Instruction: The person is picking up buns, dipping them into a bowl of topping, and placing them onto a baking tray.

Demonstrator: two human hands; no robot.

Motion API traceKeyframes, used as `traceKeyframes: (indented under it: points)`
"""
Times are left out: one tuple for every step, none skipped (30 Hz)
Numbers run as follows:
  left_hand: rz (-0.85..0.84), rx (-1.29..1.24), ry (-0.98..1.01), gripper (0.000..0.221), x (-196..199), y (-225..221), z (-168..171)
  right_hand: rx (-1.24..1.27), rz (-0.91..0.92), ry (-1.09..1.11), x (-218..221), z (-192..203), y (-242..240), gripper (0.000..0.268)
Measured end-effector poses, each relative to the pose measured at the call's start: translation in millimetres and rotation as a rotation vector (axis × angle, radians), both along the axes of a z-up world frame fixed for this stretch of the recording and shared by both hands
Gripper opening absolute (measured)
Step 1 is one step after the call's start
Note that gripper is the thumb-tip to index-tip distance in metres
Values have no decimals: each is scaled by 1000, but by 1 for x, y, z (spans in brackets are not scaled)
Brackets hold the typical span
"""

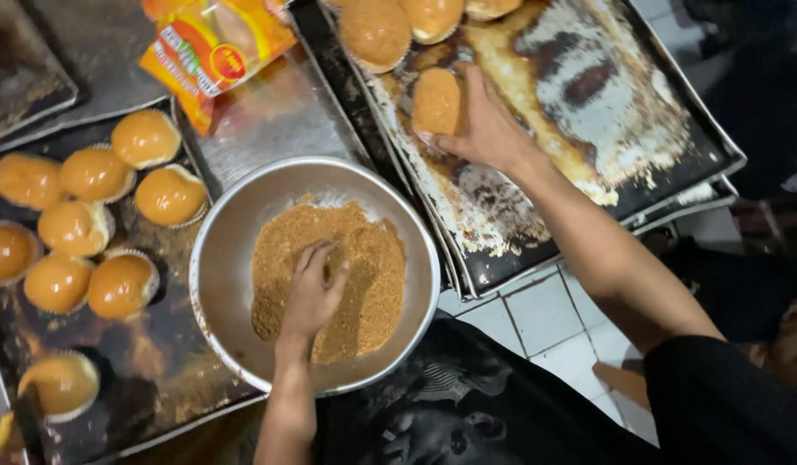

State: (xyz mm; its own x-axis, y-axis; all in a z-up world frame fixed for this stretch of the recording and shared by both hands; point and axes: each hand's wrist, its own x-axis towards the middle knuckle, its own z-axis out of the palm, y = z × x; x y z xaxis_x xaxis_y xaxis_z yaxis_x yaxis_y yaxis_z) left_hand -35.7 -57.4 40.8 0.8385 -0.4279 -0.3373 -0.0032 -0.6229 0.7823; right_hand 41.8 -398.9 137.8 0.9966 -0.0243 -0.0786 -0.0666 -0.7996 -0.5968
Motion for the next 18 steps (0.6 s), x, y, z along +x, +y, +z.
traceKeyframes:
  points:
    - [37, -17, -3, 66, -6, -3, 4, 18, 56, 43, 11, -9, -1, 100]
    - [73, -33, -9, 71, -10, -4, 8, 37, 112, 84, 23, -18, 0, 110]
    - [101, -25, -7, 71, -15, 0, 13, 44, 140, 86, 26, -11, 1, 110]
    - [224, -96, -29, 62, -20, 6, 17, -21, 85, 93, 28, -4, 2, 119]
    - [348, -167, -55, 53, -27, 12, 21, -87, 31, 99, 30, 3, 4, 129]
    - [367, -162, -58, 53, -31, 22, 17, -83, 51, 97, 25, 9, 8, 129]
    - [434, -247, -169, 43, -37, 32, 13, -35, -21, 164, 20, 16, 12, 118]
    - [493, -334, -282, 33, -42, 41, 8, 9, -98, 232, 13, 23, 15, 110]
    - [505, -330, -286, 33, -41, 46, 10, 10, -85, 231, 20, -1, 8, 110]
    - [558, -324, -262, 32, -43, 51, 12, 18, 7, 50, 23, -25, 1, 107]
    - [610, -318, -237, 32, -45, 57, 13, 28, 101, -131, 26, -50, -5, 104]
    - [618, -313, -238, 32, -43, 64, 9, 33, 109, -129, 26, -48, -4, 104]
    - [640, -384, -354, 27, -40, 72, 4, -79, 1, -51, 27, -47, -2, 104]
    - [664, -448, -473, 22, -38, 84, 0, -187, -101, 28, 28, -48, 4, 105]
    - [676, -437, -476, 22, -35, 97, -10, -180, -88, 31, 15, -40, 3, 105]
    - [810, -464, -506, 24, -39, 115, -18, -115, -67, -51, 5, -34, 7, 89]
    - [943, -489, -539, 27, -43, 136, -25, -49, -48, -130, -5, -28, 13, 75]
    - [974, -456, -548, 27, -47, 155, -43, -26, -13, -119, -23, -20, 29, 75]
